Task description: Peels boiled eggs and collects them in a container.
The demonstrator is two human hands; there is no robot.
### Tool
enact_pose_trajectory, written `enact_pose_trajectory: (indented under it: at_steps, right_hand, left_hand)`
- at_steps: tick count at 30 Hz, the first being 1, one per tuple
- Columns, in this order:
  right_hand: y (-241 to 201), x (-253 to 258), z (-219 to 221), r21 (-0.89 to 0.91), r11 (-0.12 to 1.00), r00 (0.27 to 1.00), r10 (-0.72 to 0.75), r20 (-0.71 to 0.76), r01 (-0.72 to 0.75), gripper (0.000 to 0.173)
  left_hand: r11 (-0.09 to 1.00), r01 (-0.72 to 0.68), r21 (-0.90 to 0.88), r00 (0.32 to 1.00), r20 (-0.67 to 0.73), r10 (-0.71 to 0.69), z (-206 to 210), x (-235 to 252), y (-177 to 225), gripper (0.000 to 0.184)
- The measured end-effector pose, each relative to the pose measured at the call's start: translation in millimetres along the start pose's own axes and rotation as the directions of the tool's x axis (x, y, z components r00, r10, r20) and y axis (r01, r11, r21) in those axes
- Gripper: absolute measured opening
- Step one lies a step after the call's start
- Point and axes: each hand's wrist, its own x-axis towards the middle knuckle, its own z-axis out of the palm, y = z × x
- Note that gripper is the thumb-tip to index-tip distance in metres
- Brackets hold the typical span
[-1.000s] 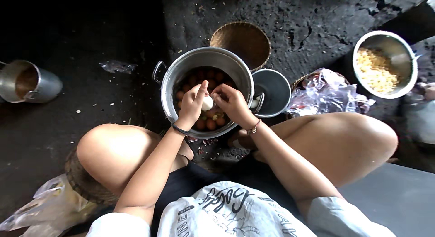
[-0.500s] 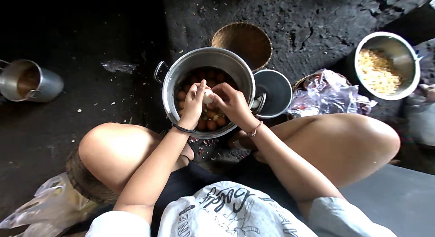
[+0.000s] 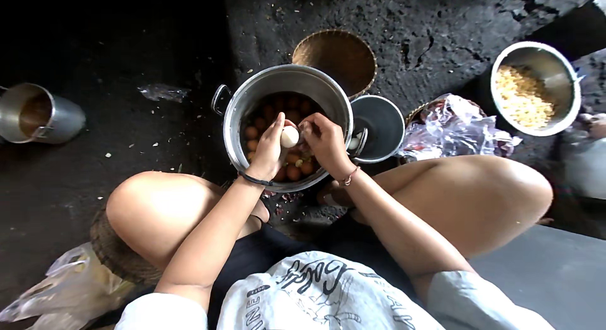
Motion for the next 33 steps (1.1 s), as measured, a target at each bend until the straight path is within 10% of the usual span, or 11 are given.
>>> enact_pose_trajectory:
  at_steps: [10,15,33]
  right_hand:
    - [-7,-8,0,-0.156,0.970,0.982,-0.183,0.044,0.188,0.038]
    - [-9,-12,4,-0.049,0.984,0.970,-0.162,0.182,0.174,0.054]
    - [-12,-13,11,-0.358,0.894,0.963,-0.247,0.109,0.270,0.027]
  left_hand:
    - [0.957,0.155,-0.245,0.988,0.015,-0.156,-3,0,3,0.028]
    - [0.938,0.245,-0.245,0.970,0.065,-0.236,-4,-1,5,0.051]
    - [0.944,0.291,-0.154,0.956,0.077,-0.282,3,-5,5,0.050]
